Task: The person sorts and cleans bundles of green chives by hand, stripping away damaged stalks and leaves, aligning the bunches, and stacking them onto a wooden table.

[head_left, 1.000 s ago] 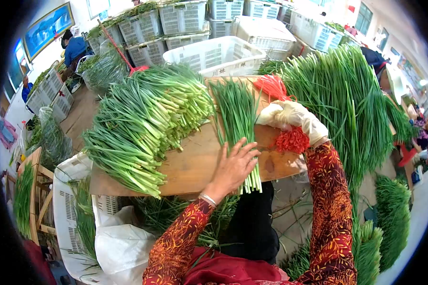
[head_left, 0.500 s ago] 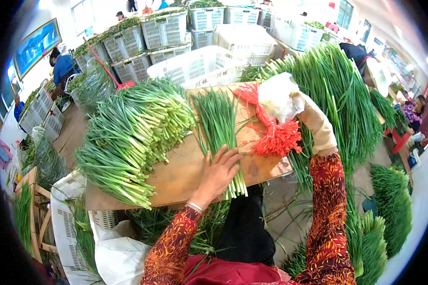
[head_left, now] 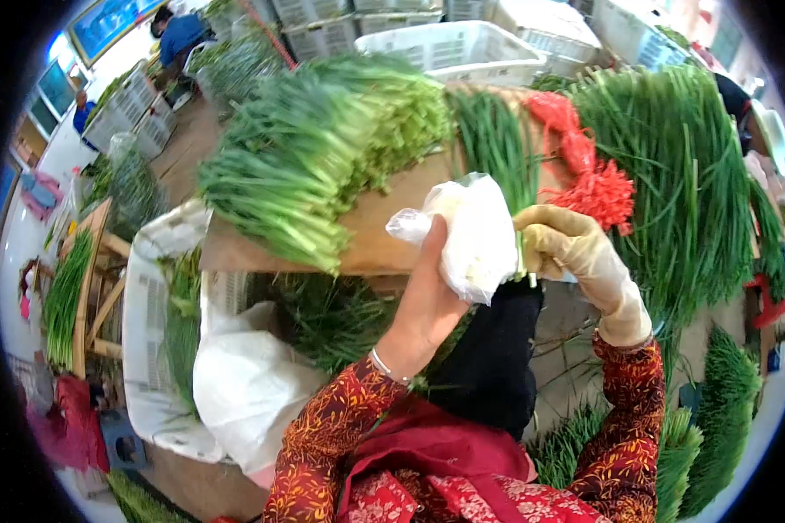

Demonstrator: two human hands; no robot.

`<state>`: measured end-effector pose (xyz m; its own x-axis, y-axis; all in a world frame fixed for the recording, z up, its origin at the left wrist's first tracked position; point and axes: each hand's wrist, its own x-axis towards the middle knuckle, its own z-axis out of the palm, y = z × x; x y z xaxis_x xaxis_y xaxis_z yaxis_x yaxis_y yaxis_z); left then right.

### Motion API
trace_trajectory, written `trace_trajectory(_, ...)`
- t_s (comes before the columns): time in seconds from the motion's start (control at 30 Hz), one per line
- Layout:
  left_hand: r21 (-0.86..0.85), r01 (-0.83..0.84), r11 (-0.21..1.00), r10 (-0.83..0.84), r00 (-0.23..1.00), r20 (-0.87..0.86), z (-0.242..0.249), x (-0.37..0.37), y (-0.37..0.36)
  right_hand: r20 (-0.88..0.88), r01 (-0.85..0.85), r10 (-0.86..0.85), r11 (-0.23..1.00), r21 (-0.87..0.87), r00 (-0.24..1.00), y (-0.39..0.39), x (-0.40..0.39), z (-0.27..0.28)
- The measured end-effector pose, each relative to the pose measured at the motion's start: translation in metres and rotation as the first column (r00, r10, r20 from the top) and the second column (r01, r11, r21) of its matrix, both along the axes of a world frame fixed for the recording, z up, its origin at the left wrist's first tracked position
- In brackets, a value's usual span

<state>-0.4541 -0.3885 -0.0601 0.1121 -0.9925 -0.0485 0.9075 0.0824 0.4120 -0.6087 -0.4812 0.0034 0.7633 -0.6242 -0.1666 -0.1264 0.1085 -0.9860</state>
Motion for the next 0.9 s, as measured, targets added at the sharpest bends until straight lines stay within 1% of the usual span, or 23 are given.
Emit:
trace_trajectory(0.07,0.04,-0.05,0.998,0.051,0.998,-0.024,-0.015,0.011,0.014,0.019,0.073,-0.072,0.996,-0.06,0.997,0.011,0.003,-0.007)
trace_trajectory(0.13,-0.021,-0.036,0.999,0.035,0.999,-0.038,-0.024,0.022,0.026,0.117,0.163,-0.148,0.978,-0.132,0.982,0.019,0.007,-0.02)
trace_trajectory(0.17,-0.012,-0.038,0.999,0.038,0.999,0.02,-0.027,0.024,0.032,0.134,0.158,-0.119,0.931,-0.329,0.984,0.025,0.013,-0.022)
trace_trajectory(0.2,-0.004,-0.042,0.999,0.042,0.999,0.015,-0.027,0.026,0.036,0.145,0.153,-0.09,0.844,-0.514,0.985,0.032,0.02,-0.023)
trace_trajectory(0.23,0.031,-0.026,0.999,0.023,0.997,0.073,-0.027,0.028,0.04,0.071,0.072,-0.026,0.631,-0.772,0.997,0.037,0.028,-0.017)
trace_trajectory(0.27,0.067,-0.007,0.998,-0.001,0.992,0.128,-0.028,0.029,0.042,0.053,0.051,-0.011,0.51,-0.858,0.999,0.041,0.041,-0.016)
trace_trajectory(0.33,0.064,0.019,0.998,-0.028,0.99,0.141,-0.033,0.026,0.049,-0.162,-0.195,0.146,0.255,-0.947,0.976,0.039,0.052,-0.006)
trace_trajectory(0.37,0.075,0.055,0.996,-0.066,0.985,0.158,-0.035,0.024,0.054,-0.119,-0.168,0.213,0.228,-0.959,0.97,0.032,0.056,-0.017)
trace_trajectory(0.4,0.086,0.089,0.992,-0.103,0.979,0.175,-0.037,0.023,0.058,-0.126,-0.175,0.213,0.233,-0.956,0.969,0.035,0.058,-0.02)
trace_trajectory(0.43,0.094,0.178,0.979,-0.191,0.971,0.142,-0.051,0.025,0.059,0.052,-0.092,0.179,0.708,-0.7,0.983,0.039,0.061,-0.023)
trace_trajectory(0.47,-0.174,0.355,0.918,-0.352,0.935,0.052,-0.067,0.033,0.058,0.183,-0.008,0.052,0.973,-0.231,0.982,0.042,0.063,-0.025)
trace_trajectory(0.5,-0.092,0.298,0.95,-0.294,0.954,0.056,-0.066,0.029,0.061,-0.006,-0.009,0.008,0.94,-0.341,1.0,0.038,0.066,-0.015)
trace_trajectory(0.53,-0.01,0.238,0.971,-0.236,0.969,0.066,-0.065,0.023,0.063,-0.042,-0.005,-0.005,0.972,-0.237,0.999,0.039,0.07,-0.004)
trace_trajectory(0.57,-0.009,0.24,0.971,-0.24,0.969,0.059,-0.069,0.021,0.063,0.039,0.019,-0.013,0.988,-0.156,0.999,0.04,0.072,-0.009)
trace_trajectory(0.6,-0.076,0.277,0.958,-0.277,0.961,0.003,-0.074,0.021,0.062,0.121,0.039,-0.03,0.996,-0.076,0.992,0.04,0.075,-0.012)
trace_trajectory(0.63,-0.146,0.306,0.941,-0.316,0.947,-0.05,-0.076,0.02,0.06,0.116,0.042,-0.033,0.996,-0.078,0.993,0.042,0.078,-0.012)
trace_trajectory(0.67,-0.149,0.309,0.939,-0.32,0.946,-0.053,-0.075,0.016,0.06,0.056,0.053,-0.047,0.991,-0.123,0.997,0.043,0.081,-0.011)
trace_trajectory(0.7,-0.032,0.263,0.964,-0.263,0.965,0.01,-0.065,0.011,0.061,-0.004,0.061,-0.062,0.984,-0.168,0.998,0.043,0.082,-0.011)
trace_trajectory(0.73,0.081,0.205,0.975,-0.212,0.974,0.08,-0.06,0.008,0.062,-0.006,0.063,-0.065,0.983,-0.171,0.998,0.042,0.081,-0.012)
trace_trajectory(0.77,0.029,0.29,0.957,-0.288,0.956,-0.054,-0.072,0.009,0.063,0.032,0.066,-0.06,0.974,-0.217,0.998,0.039,0.08,-0.014)
trace_trajectory(0.8,0.029,0.293,0.956,-0.291,0.955,-0.055,-0.073,0.009,0.065,0.07,0.07,-0.053,0.963,-0.259,0.996,0.037,0.08,-0.014)
trace_trajectory(0.87,-0.027,0.305,0.952,-0.305,0.952,-0.005,-0.075,0.008,0.069,0.068,0.101,-0.088,0.972,-0.214,0.994,0.035,0.079,-0.009)
trace_trajectory(0.9,-0.026,0.307,0.951,-0.308,0.952,-0.006,-0.075,0.008,0.071,0.074,0.13,-0.111,0.929,-0.347,0.991,0.031,0.076,-0.009)
